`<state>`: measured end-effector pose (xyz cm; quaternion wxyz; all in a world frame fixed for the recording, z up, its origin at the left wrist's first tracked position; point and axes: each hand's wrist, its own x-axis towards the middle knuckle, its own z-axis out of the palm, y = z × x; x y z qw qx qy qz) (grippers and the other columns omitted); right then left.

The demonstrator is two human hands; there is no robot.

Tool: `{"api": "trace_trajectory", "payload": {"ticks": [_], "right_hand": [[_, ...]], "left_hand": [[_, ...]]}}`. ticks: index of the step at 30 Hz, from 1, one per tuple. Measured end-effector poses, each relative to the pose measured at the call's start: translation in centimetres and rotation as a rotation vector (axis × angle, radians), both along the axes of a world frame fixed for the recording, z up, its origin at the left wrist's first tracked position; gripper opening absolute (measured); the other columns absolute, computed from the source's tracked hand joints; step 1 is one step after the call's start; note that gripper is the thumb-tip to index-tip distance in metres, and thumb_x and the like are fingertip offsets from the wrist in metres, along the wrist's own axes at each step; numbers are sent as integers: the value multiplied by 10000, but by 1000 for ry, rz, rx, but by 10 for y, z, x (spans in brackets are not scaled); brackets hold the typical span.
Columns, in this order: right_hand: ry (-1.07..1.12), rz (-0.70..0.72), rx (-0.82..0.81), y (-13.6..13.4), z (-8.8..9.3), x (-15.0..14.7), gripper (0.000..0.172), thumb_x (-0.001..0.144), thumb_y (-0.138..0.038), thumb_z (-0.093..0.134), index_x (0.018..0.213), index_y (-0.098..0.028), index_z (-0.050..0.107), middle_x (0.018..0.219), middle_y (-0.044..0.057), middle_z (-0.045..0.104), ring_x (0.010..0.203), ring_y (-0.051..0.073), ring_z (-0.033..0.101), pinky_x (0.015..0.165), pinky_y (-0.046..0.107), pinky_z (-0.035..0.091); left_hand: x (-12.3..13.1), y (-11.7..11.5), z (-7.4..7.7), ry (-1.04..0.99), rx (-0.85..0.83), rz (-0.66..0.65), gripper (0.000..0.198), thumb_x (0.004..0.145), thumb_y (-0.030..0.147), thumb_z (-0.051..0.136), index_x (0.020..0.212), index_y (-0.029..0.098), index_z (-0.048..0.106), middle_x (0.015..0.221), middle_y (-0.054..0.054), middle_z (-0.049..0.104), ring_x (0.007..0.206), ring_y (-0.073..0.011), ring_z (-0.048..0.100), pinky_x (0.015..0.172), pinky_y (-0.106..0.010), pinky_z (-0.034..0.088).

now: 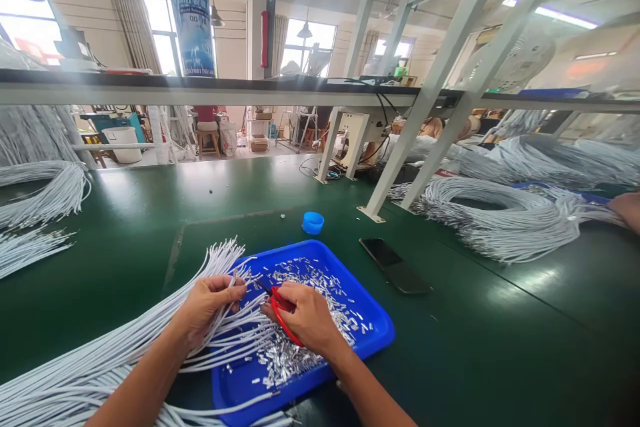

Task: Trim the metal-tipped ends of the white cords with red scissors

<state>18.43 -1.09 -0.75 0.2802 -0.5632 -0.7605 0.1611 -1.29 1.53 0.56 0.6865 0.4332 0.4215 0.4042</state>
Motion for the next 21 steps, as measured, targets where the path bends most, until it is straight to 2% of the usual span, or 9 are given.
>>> {"api": "trace_trajectory", "payload": {"ticks": [6,15,18,21], "right_hand": [[90,66,-104,1,1,2,464,756,-437,555,485,-163,297,498,-53,355,496,76,327,490,231,168],[171,103,-176,2,-2,0,469,734,-405,559,471,-166,252,487,-53,287,486,74,278,472,238,148],[190,99,-193,2,-2,-1,463,734,-393,555,465,-166,254,485,-52,275,482,72,270,469,241,144],[247,108,-241,1,-3,-3,455,733,-388,559,464,-168,266,490,-51,263,488,73,258,466,241,145]], "left_hand": [[2,-1,0,35,139,-26,217,648,290,748,761,116,682,609,18,536,514,-49,415,516,-179,315],[2,-5,3,144,252,-20,266,686,351,698,818,120,678,587,30,485,544,-76,378,532,-206,299],[2,-6,0,234,318,11,268,693,366,683,820,130,674,603,24,510,560,-90,403,548,-218,321],[3,-6,-2,422,451,80,237,684,365,683,758,140,671,643,9,551,604,-118,460,593,-238,360]]}}
